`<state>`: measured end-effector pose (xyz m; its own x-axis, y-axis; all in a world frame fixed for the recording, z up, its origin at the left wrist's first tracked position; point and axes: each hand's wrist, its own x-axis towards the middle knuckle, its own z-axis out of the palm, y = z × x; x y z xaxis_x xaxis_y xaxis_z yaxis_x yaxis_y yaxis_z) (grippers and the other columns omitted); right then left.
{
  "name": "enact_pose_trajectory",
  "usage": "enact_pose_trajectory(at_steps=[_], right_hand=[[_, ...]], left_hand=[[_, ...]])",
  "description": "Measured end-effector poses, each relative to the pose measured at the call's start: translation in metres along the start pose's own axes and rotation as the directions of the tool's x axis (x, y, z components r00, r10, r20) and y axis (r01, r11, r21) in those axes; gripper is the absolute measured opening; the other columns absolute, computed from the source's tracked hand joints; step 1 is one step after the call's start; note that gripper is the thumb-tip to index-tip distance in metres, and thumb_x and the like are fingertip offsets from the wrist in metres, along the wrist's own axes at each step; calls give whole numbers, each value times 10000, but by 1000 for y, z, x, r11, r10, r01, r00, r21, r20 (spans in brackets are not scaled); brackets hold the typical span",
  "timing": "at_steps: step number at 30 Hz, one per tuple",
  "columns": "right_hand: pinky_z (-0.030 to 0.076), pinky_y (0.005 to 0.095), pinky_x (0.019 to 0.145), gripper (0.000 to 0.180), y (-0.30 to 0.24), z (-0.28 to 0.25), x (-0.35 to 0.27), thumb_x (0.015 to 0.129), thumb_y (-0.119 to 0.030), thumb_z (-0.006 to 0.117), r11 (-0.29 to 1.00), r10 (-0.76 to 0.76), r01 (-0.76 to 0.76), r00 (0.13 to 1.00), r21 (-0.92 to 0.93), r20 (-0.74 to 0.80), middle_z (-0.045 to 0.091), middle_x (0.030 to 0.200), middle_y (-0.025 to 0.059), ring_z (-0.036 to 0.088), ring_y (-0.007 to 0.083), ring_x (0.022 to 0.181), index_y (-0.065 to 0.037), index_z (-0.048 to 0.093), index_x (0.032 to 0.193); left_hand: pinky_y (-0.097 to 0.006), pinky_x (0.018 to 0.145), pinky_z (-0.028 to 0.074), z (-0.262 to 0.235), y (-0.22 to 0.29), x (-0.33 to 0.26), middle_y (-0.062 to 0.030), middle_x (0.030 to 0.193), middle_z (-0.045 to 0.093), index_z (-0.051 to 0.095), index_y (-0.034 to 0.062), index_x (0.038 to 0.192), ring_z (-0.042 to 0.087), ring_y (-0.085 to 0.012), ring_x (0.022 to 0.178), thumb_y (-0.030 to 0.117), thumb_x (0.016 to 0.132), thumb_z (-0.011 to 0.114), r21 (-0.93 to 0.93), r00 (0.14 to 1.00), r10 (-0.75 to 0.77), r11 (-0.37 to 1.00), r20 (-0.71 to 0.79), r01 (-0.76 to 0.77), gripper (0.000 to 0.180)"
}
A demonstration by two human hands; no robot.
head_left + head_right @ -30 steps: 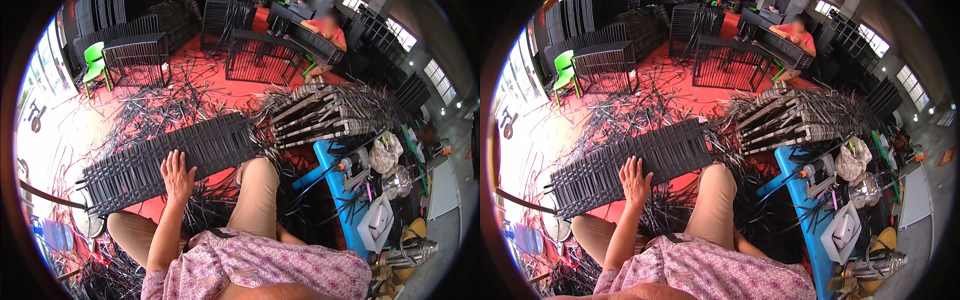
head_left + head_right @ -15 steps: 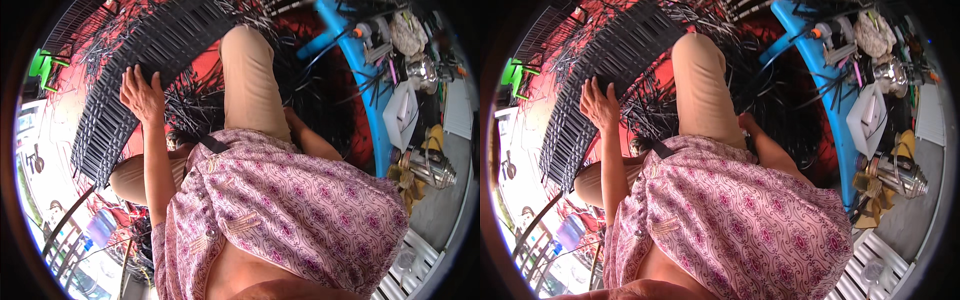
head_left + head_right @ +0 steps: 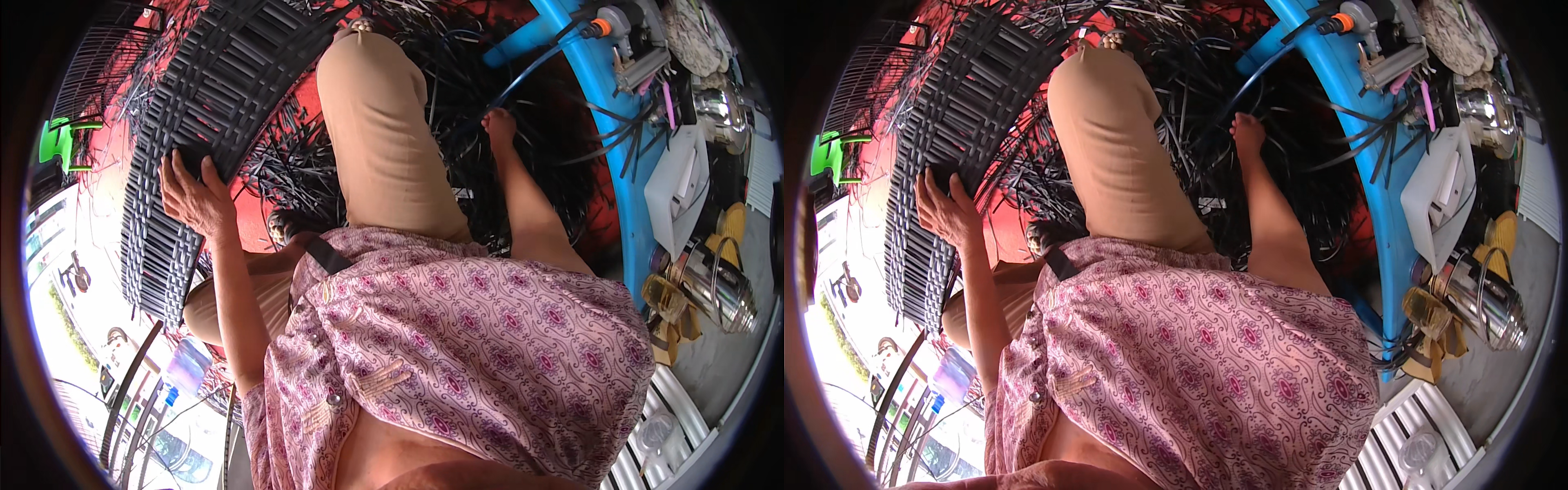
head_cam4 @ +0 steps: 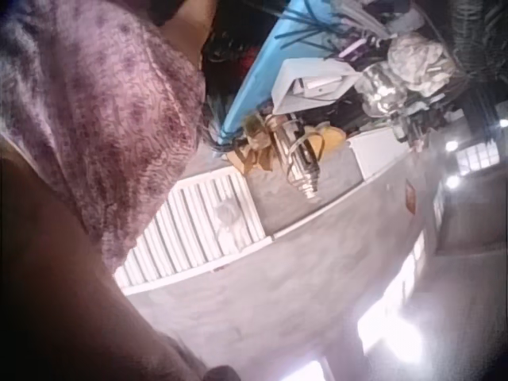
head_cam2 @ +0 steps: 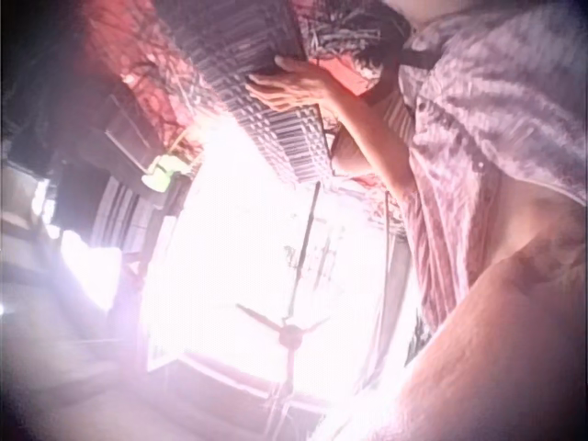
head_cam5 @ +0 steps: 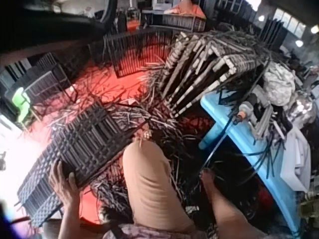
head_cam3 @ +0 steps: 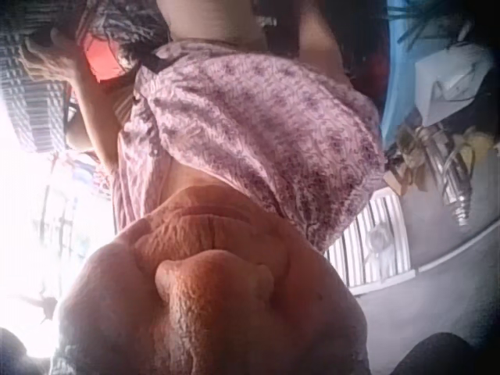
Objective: The person weaves a black plastic mat by hand, interlacing strips through a frame and adjusting the weave. They occasionally reposition the mat and continue weaving across its surface.
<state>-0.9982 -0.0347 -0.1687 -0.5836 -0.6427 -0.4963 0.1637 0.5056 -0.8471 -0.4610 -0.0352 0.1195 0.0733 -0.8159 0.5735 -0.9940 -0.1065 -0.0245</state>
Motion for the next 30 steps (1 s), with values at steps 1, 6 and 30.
enact_pose_trajectory(at_steps=[1, 6, 30], right_hand=[[473, 286, 501, 183, -6, 7, 12, 931, -197, 672, 1000, -20, 20, 1000, -11, 1, 668, 744, 47, 604, 141, 545, -27, 706, 988], [543, 370, 678, 320, 33, 14, 116, 937, -235, 727, 951, -189, 189, 982, -244, 21, 708, 1013, 89, 673, 210, 840, -41, 676, 1186], [562, 320, 720, 231, 72, -16, 98, 977, -162, 669, 703, -504, 492, 854, -513, 128, 721, 910, 107, 685, 186, 771, 6, 672, 1136]], left_hand=[[-495, 1145, 275, 0, 1, 1, -161, 1487, 498, 548, 73, 1435, 434, -337, 1390, 432, 1008, 569, -5, 1000, 6, 1000, 3, -6, 559], [-495, 1145, 261, -13, 1, 7, -166, 1499, 478, 532, 66, 1443, 424, -349, 1391, 399, 1015, 554, -45, 998, 23, 999, 52, -21, 542], [-502, 1141, 269, -23, -10, 3, -174, 1516, 462, 500, 75, 1478, 415, -364, 1391, 457, 1010, 530, -58, 993, 6, 998, 115, 0, 605]])
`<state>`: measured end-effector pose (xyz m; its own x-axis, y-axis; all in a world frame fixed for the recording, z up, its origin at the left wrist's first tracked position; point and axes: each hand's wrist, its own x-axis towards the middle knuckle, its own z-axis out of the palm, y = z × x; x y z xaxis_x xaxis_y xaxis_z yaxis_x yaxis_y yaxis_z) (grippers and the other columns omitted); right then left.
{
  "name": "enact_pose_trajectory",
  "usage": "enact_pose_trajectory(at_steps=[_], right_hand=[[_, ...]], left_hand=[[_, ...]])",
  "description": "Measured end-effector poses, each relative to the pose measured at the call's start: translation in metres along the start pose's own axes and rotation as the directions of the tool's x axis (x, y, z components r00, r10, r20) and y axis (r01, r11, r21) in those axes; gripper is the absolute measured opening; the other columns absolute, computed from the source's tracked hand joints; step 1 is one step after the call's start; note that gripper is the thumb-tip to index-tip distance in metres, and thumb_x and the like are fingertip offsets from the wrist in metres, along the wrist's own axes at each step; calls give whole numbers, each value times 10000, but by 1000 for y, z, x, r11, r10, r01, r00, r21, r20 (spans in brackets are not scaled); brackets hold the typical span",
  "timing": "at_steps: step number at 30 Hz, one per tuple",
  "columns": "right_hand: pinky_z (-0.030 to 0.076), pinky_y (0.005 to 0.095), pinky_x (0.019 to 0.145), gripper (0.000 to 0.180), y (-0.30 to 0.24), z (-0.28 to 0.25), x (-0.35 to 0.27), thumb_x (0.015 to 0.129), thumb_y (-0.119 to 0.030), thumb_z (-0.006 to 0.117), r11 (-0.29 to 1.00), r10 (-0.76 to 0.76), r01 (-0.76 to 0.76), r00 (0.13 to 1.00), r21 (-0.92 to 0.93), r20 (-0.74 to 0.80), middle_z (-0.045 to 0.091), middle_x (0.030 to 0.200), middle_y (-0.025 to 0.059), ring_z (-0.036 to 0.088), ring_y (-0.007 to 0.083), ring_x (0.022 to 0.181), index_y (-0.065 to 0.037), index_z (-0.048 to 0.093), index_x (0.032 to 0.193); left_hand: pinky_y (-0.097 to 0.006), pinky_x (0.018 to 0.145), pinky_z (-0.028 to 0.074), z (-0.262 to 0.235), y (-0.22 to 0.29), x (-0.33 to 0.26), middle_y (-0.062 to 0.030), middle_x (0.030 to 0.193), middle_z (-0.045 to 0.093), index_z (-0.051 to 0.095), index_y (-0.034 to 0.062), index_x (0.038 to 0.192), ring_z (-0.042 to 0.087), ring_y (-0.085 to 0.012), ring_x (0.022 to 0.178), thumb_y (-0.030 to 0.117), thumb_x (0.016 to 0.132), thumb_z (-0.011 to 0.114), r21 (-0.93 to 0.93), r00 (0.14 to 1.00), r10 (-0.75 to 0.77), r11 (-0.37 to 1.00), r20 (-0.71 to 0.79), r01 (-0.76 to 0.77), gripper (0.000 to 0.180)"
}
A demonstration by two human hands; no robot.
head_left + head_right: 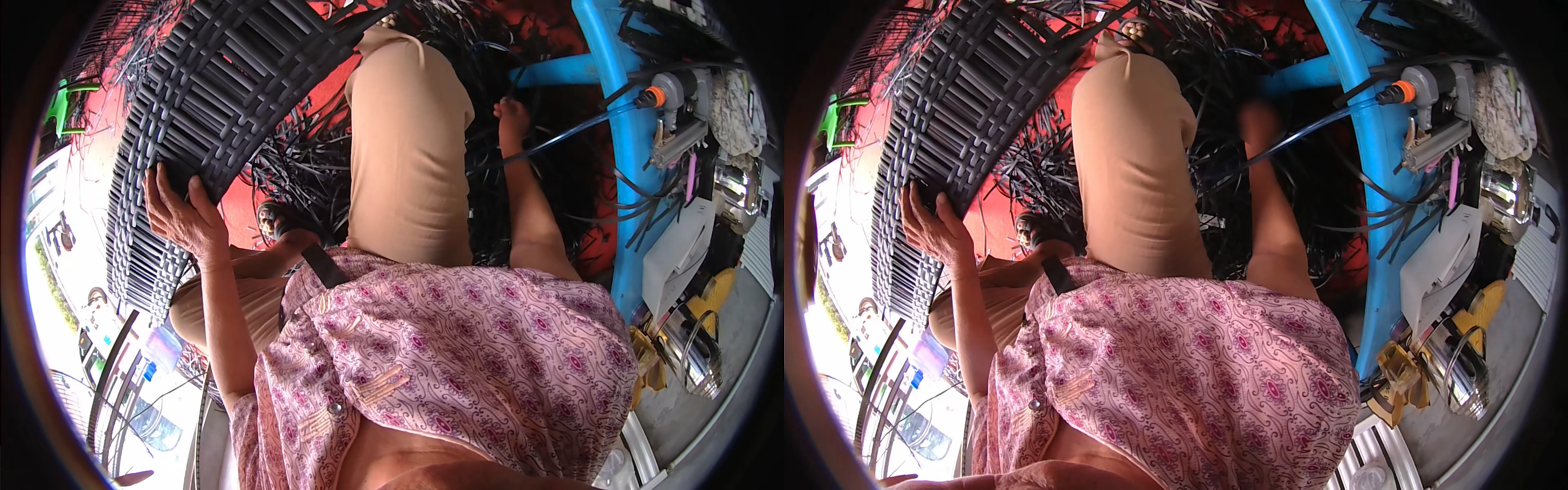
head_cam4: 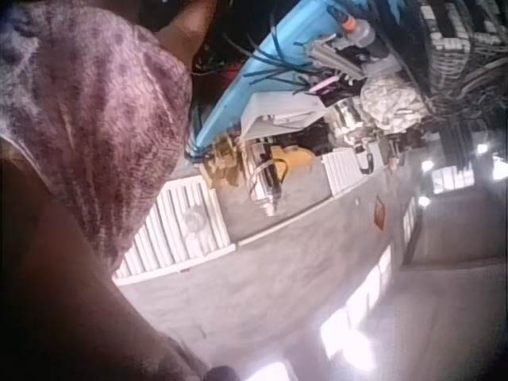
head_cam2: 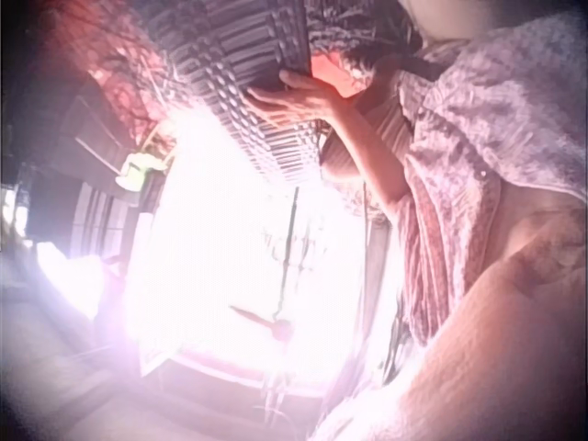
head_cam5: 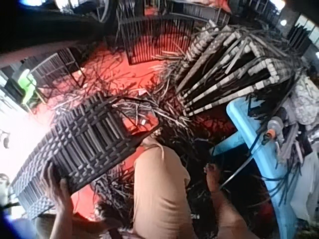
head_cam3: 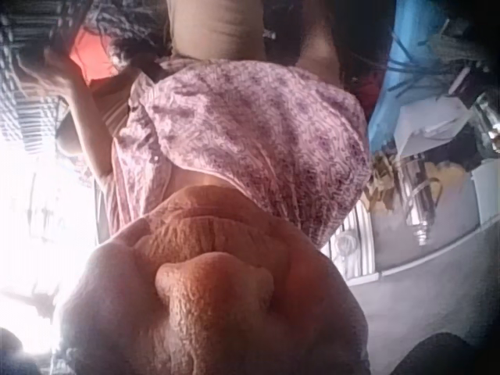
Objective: The person weaves a black plastic mat by hand, interlacing strips through a frame and adjusting the weave. They occasionally reposition the mat and continue weaving across its surface.
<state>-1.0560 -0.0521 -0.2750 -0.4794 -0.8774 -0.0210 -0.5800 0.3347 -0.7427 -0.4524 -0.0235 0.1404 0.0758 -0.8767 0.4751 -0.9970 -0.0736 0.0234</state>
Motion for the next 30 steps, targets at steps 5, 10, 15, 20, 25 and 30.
enact_pose_trajectory(at_steps=[5, 10, 15, 20, 25, 30], right_hand=[[533, 267, 674, 233, -80, -54, -79, 963, -154, 691, 650, 334, -384, 919, 656, 208, 706, 883, 74, 666, 135, 738, -6, 666, 1142], [477, 274, 648, 124, -146, -115, -170, 968, -181, 666, 680, 323, -513, 851, 524, 413, 691, 808, 33, 622, 132, 705, -59, 661, 986], [466, 258, 655, 157, -227, -151, -204, 999, -235, 662, 690, 358, -528, 844, 495, 400, 712, 849, 45, 658, 131, 756, -79, 670, 1002], [482, 278, 730, 171, -362, -212, -164, 1027, -220, 618, 883, -58, 109, 991, 456, -125, 724, 813, 60, 650, 128, 776, -57, 652, 986], [465, 355, 749, 215, -505, -291, -146, 997, -193, 578, 628, -598, 774, 550, 86, -583, 651, 718, 68, 589, 166, 716, -41, 593, 845], [388, 296, 512, 222, -637, -344, -117, 924, -166, 581, 81, -486, 984, 176, 156, -856, 543, 660, 107, 511, 190, 554, 31, 589, 820]], left_hand=[[-531, 1163, 233, -1, -4, -14, -182, 1542, 416, 459, 84, 1509, 356, -388, 1431, 695, 869, 620, -25, 998, 57, 998, 17, -56, 900], [-534, 1185, 222, 11, -4, -10, -156, 1573, 377, 413, 122, 1537, 317, -371, 1463, 638, 691, 809, -11, 993, 98, 995, 61, -98, 1067], [-524, 1212, 200, 24, -4, -19, -107, 1615, 337, 370, 202, 1569, 267, -324, 1513, 275, 630, 924, -26, 989, -15, 999, 145, 19, 1092], [-534, 1218, 192, 30, -11, -34, -105, 1622, 327, 339, 199, 1590, 264, -333, 1513, 212, 624, 912, -95, 988, 16, 995, 153, -1, 1123], [-541, 1228, 180, 28, -27, -67, -110, 1628, 306, 353, 199, 1579, 260, -338, 1515, 183, 575, 916, -158, 985, 65, 987, 161, -40, 1152], [-535, 1235, 178, 20, -27, -76, -99, 1624, 320, 376, 212, 1566, 261, -329, 1517, 228, 563, 930, -173, 982, 63, 984, 178, -32, 1146]])
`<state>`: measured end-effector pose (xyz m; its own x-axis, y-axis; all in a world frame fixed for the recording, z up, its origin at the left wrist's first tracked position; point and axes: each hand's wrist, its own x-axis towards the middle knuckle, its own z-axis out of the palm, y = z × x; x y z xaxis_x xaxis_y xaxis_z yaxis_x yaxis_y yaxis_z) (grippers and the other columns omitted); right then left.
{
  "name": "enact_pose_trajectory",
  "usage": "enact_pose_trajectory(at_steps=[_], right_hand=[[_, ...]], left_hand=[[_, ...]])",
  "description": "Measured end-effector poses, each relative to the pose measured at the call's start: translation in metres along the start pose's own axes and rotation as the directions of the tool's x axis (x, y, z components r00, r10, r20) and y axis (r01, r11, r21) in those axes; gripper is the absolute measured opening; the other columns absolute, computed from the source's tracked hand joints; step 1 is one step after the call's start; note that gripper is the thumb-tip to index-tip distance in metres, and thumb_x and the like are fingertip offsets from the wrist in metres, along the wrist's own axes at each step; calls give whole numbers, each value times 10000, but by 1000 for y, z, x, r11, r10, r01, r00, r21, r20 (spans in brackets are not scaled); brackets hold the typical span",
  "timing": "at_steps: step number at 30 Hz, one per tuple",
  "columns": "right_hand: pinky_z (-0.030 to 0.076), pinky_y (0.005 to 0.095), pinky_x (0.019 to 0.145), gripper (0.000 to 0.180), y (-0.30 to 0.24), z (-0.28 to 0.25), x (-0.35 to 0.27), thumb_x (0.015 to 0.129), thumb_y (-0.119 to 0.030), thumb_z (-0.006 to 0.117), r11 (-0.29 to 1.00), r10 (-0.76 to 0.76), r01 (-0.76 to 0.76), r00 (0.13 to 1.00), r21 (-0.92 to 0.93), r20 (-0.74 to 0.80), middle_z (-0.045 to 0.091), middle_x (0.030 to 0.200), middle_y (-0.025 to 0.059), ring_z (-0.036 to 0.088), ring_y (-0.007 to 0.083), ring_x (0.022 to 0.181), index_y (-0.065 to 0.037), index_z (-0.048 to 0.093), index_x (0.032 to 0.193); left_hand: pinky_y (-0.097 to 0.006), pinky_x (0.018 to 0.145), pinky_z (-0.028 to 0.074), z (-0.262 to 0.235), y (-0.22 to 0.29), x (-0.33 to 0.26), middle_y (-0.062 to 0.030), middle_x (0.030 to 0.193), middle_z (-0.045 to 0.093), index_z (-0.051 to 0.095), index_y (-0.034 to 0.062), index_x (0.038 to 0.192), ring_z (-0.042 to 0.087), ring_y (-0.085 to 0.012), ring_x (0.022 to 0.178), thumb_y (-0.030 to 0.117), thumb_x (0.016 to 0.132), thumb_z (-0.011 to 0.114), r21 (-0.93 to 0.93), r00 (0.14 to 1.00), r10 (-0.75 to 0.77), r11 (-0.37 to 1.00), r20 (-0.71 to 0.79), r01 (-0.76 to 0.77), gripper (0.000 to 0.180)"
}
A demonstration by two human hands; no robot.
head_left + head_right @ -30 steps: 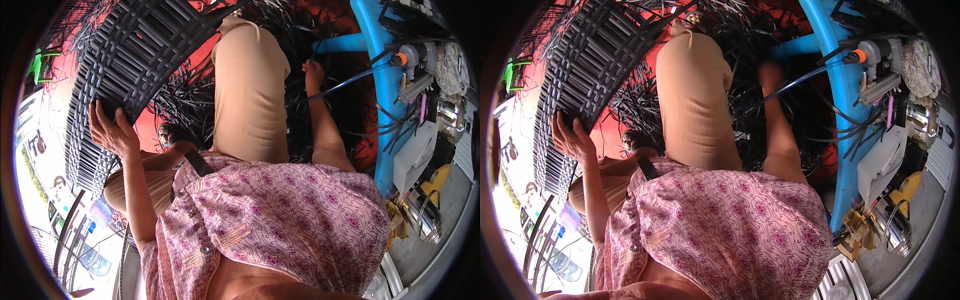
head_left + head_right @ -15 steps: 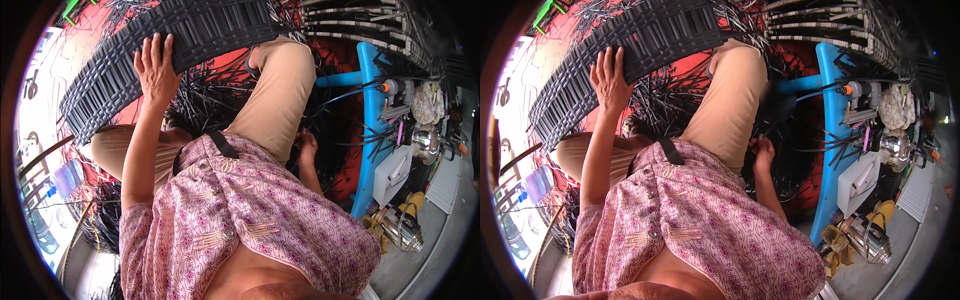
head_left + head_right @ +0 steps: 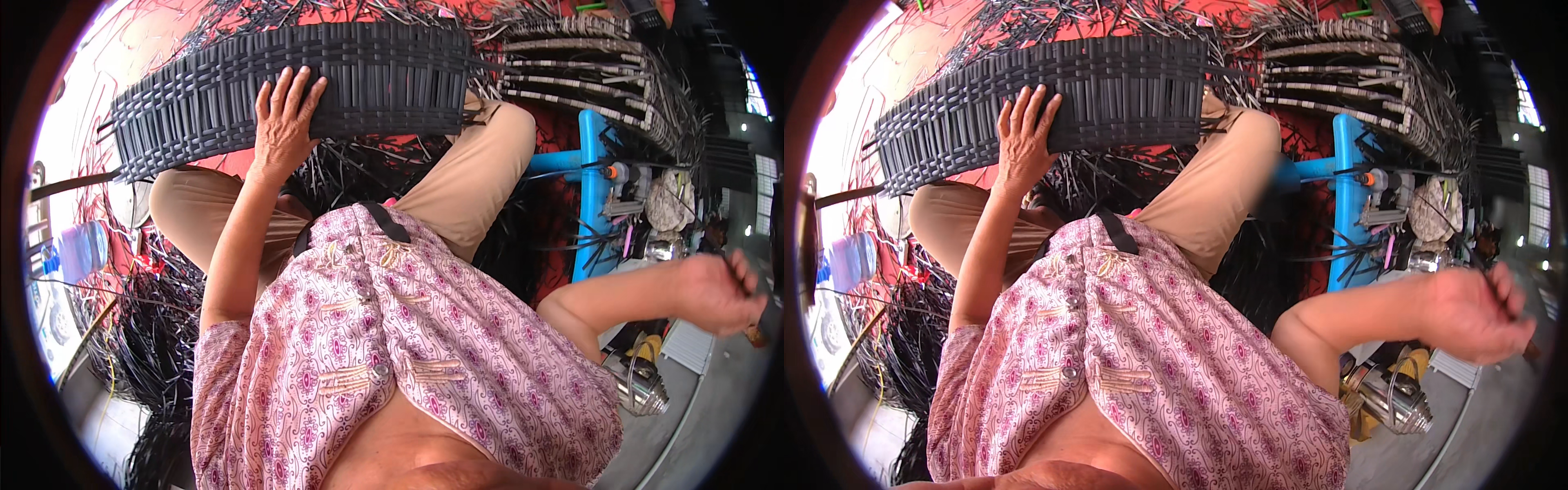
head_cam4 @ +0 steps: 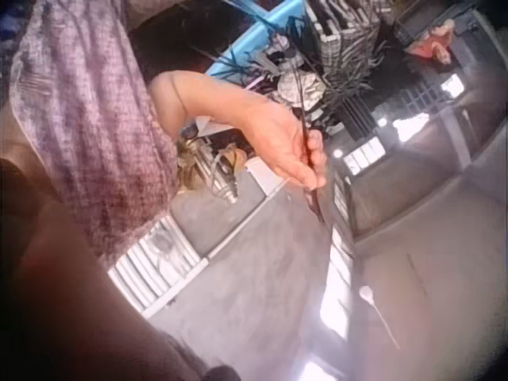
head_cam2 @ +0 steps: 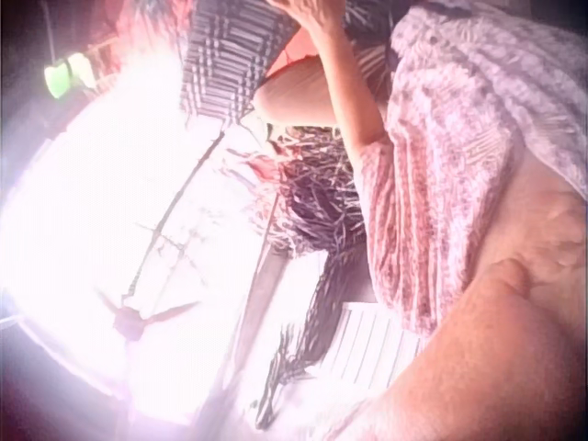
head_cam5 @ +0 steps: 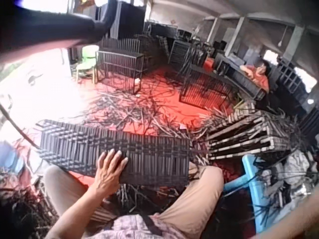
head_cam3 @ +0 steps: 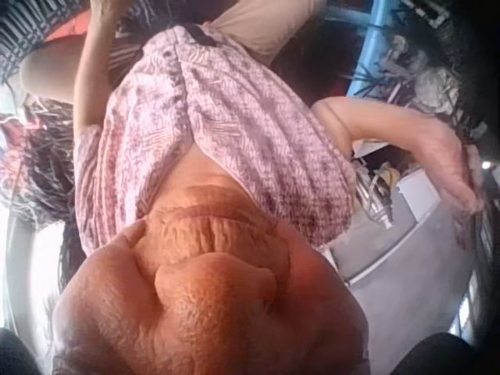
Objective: The person weaves a black plastic mat by hand, interlacing strips through a frame and adjusting the weave. They occasionally reposition the mat and continue weaving across its surface.
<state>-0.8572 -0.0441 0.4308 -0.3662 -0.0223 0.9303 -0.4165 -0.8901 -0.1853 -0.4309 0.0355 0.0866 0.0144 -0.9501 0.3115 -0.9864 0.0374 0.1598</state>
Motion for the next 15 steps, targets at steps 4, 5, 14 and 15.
enact_pose_trajectory(at_steps=[4, 5, 14, 15], right_hand=[[583, 250, 625, 160, -10, 67, -86, 994, -94, 627, 943, 316, -174, 734, -284, 601, 731, 884, 152, 690, 194, 666, 39, 686, 926], [569, 268, 609, 140, -8, 76, -124, 952, -142, 719, 884, 449, -393, 560, -254, 697, 739, 875, 114, 691, 176, 659, -2, 713, 958], [519, 377, 628, 137, -45, 86, -297, 862, -120, 768, 1000, 12, -25, 240, -6, 971, 686, 786, 67, 670, 274, 681, -74, 712, 978], [517, 381, 625, 142, -49, 84, -305, 861, -117, 766, 1000, -4, -26, 229, 11, 973, 679, 782, 63, 665, 275, 675, -77, 711, 986]], left_hand=[[-528, 1231, 188, -15, 10, 10, -103, 1608, 350, 437, 168, 1530, 275, -325, 1510, 328, 586, 917, -129, 1000, -1, 992, 29, 4, 1071], [-527, 1218, 195, -23, 12, 6, -112, 1576, 388, 485, 126, 1488, 315, -317, 1485, 358, 638, 893, -171, 1000, -27, 985, 0, 27, 971], [-242, 743, 500, -49, 76, -6, -25, 1063, 657, 549, -18, 1398, 594, -84, 802, 213, 976, 704, -890, 861, -253, -250, 441, 382, 506], [-237, 744, 495, -46, 76, -8, -20, 1048, 673, 607, -28, 1328, 592, -82, 797, 228, 980, 695, -895, 858, -286, -268, 427, 356, 441]])
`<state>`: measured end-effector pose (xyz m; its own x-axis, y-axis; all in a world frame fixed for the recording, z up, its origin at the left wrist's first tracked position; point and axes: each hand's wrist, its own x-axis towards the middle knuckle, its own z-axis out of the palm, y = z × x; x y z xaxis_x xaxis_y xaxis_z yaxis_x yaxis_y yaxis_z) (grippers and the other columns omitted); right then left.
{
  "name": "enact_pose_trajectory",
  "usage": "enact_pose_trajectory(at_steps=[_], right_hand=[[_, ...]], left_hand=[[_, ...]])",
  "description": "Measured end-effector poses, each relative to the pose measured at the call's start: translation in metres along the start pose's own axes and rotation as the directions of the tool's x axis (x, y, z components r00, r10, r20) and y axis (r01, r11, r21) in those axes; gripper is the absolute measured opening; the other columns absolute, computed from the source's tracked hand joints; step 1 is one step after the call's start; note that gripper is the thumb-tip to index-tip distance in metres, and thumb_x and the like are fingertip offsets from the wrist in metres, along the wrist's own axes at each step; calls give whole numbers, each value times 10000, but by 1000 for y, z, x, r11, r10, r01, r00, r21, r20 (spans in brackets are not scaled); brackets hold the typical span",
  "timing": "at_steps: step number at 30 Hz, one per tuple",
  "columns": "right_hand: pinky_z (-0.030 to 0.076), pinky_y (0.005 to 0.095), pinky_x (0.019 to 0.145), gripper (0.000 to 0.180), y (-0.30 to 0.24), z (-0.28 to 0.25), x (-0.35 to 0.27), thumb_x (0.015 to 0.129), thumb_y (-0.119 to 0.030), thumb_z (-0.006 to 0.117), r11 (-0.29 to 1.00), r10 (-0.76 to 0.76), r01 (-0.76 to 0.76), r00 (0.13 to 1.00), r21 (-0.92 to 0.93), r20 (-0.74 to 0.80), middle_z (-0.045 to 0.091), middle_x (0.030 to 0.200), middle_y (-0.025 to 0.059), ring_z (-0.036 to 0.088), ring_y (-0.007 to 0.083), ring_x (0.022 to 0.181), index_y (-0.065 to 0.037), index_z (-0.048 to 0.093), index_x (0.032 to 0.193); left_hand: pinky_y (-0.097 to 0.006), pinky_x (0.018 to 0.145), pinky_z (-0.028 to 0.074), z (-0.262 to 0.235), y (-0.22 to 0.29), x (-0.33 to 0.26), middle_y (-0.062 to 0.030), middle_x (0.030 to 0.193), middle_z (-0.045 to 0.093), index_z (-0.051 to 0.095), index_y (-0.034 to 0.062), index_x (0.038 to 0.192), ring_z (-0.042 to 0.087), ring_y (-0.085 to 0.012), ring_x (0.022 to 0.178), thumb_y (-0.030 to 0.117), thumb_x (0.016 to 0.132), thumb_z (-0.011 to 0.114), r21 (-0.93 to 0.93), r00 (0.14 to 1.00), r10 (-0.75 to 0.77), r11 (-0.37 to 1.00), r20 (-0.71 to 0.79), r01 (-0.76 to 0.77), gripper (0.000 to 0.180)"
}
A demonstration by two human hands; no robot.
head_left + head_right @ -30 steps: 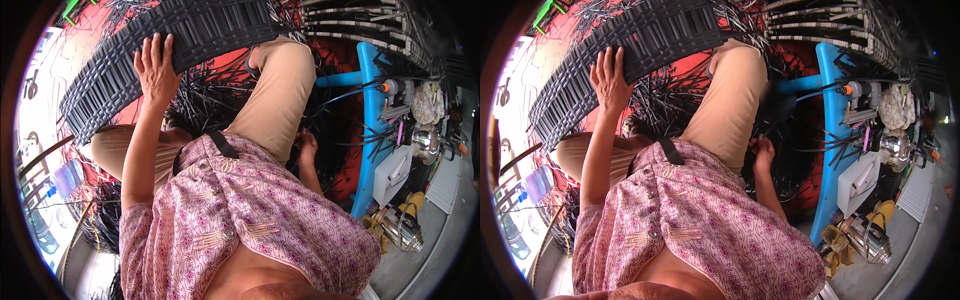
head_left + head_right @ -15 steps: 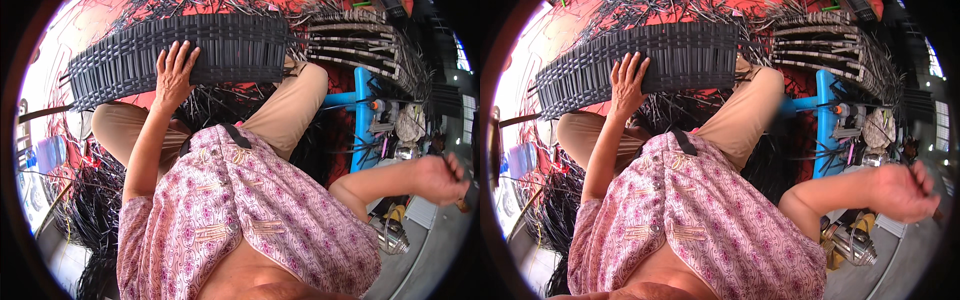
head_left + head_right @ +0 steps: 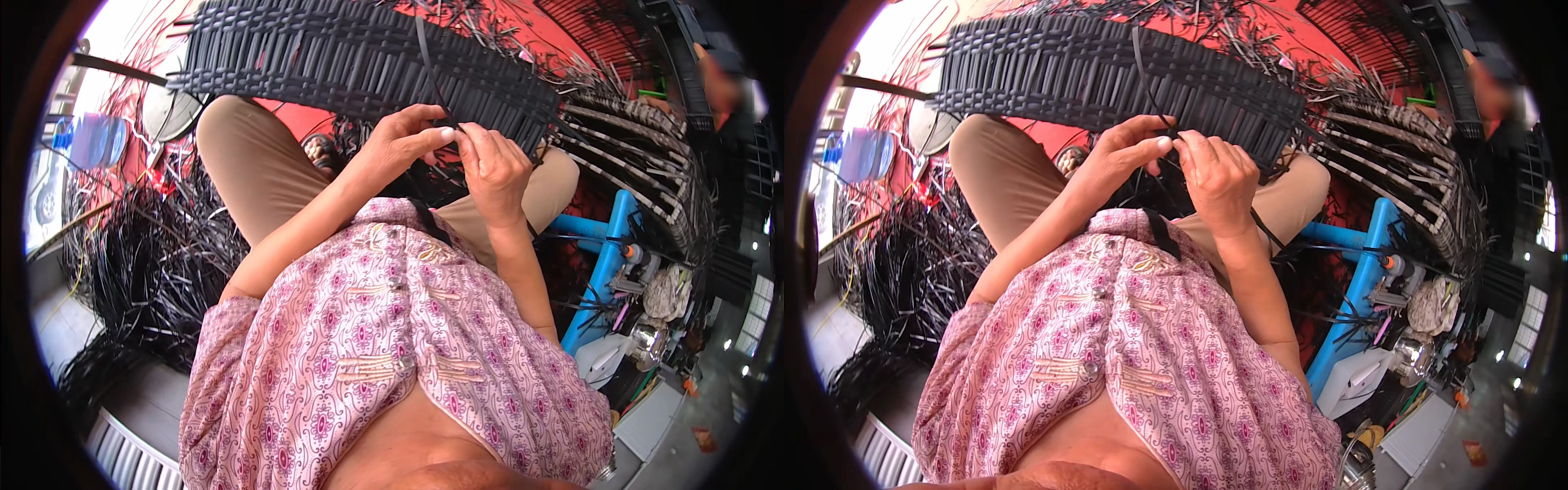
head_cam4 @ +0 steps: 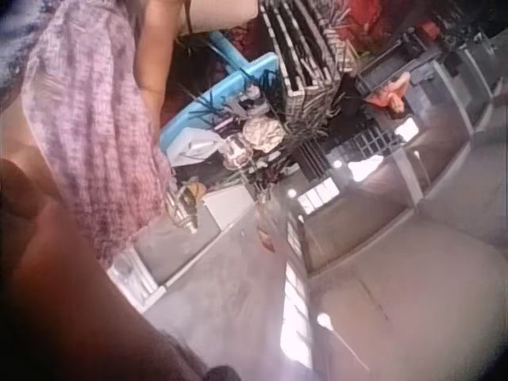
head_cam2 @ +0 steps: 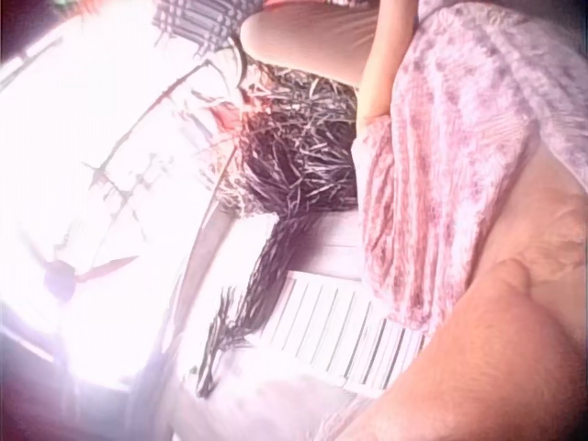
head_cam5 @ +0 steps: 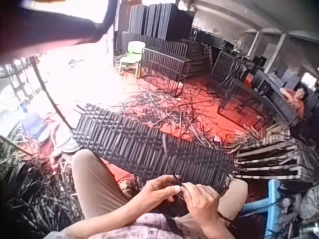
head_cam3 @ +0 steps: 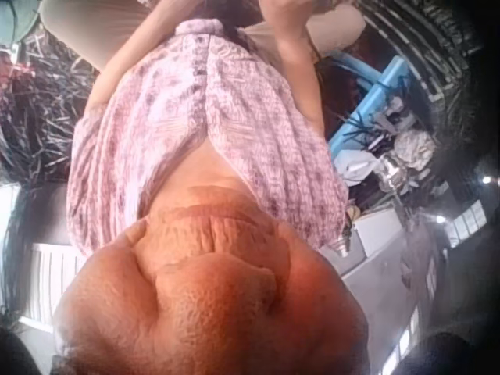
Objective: The person weaves a black plastic mat by hand, interlacing strips through a frame and adjusting the weave. They occasionally reposition the mat and continue weaving across its surface.
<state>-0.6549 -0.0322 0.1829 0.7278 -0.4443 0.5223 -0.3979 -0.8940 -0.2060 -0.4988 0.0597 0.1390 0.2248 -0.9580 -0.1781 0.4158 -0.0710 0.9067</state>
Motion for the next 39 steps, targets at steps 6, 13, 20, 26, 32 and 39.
enact_pose_trajectory(at_steps=[6, 13, 20, 26, 32, 39], right_hand=[[512, 389, 636, 159, -11, 20, -11, 889, -143, 740, 999, 23, -24, 999, 24, 27, 603, 754, 73, 642, 270, 669, -87, 713, 1035], [488, 292, 574, 230, -7, 21, -29, 958, -214, 701, 475, 524, -734, 679, 486, 514, 667, 730, 61, 622, 127, 612, 13, 734, 979], [502, 262, 578, 232, 3, 20, -49, 966, -197, 679, 431, 553, -792, 611, 433, 566, 701, 753, 55, 611, 94, 600, 27, 729, 1006], [505, 272, 574, 271, 8, 24, -63, 1007, -173, 598, 398, 505, -807, 590, 437, 630, 704, 783, 69, 609, 101, 603, 33, 683, 1161], [502, 275, 569, 300, 6, 25, -66, 1030, -196, 565, 368, 506, -796, 606, 482, 615, 654, 746, 55, 586, 99, 623, 20, 671, 1209], [516, 272, 589, 296, 1, 19, -60, 1028, -210, 577, 371, 517, -808, 589, 457, 622, 668, 759, 59, 601, 108, 635, 17, 688, 1182]], left_hand=[[-229, 759, 522, -6, -2, 2, -38, 993, 709, 706, -20, 1166, 619, -77, 805, 203, 991, 676, -122, 993, -11, 992, -119, -4, 285], [-257, 785, 548, -16, -13, 5, -50, 984, 708, 708, -2, 1099, 649, -97, 791, 215, 1022, 619, -242, 981, -122, 967, -151, 83, 247], [-263, 760, 530, -46, -17, 18, -48, 992, 704, 679, 33, 1203, 646, -90, 767, 204, 1023, 629, -288, 949, -48, 956, -312, -47, 254], [-220, 698, 503, -39, -16, 14, -23, 954, 737, 678, 58, 1251, 643, -65, 762, 193, 1018, 620, 14, 931, 131, 991, -340, -135, 275], [-200, 687, 467, -35, -26, 16, -1, 1001, 730, 713, 58, 1227, 601, -41, 775, 209, 1030, 611, -3, 951, 56, 998, -304, -60, 268], [-216, 710, 496, -32, -36, 12, 24, 1003, 703, 732, 74, 1217, 615, -50, 801, 248, 1022, 635, -6, 961, -6, 1000, -278, 5, 279]])
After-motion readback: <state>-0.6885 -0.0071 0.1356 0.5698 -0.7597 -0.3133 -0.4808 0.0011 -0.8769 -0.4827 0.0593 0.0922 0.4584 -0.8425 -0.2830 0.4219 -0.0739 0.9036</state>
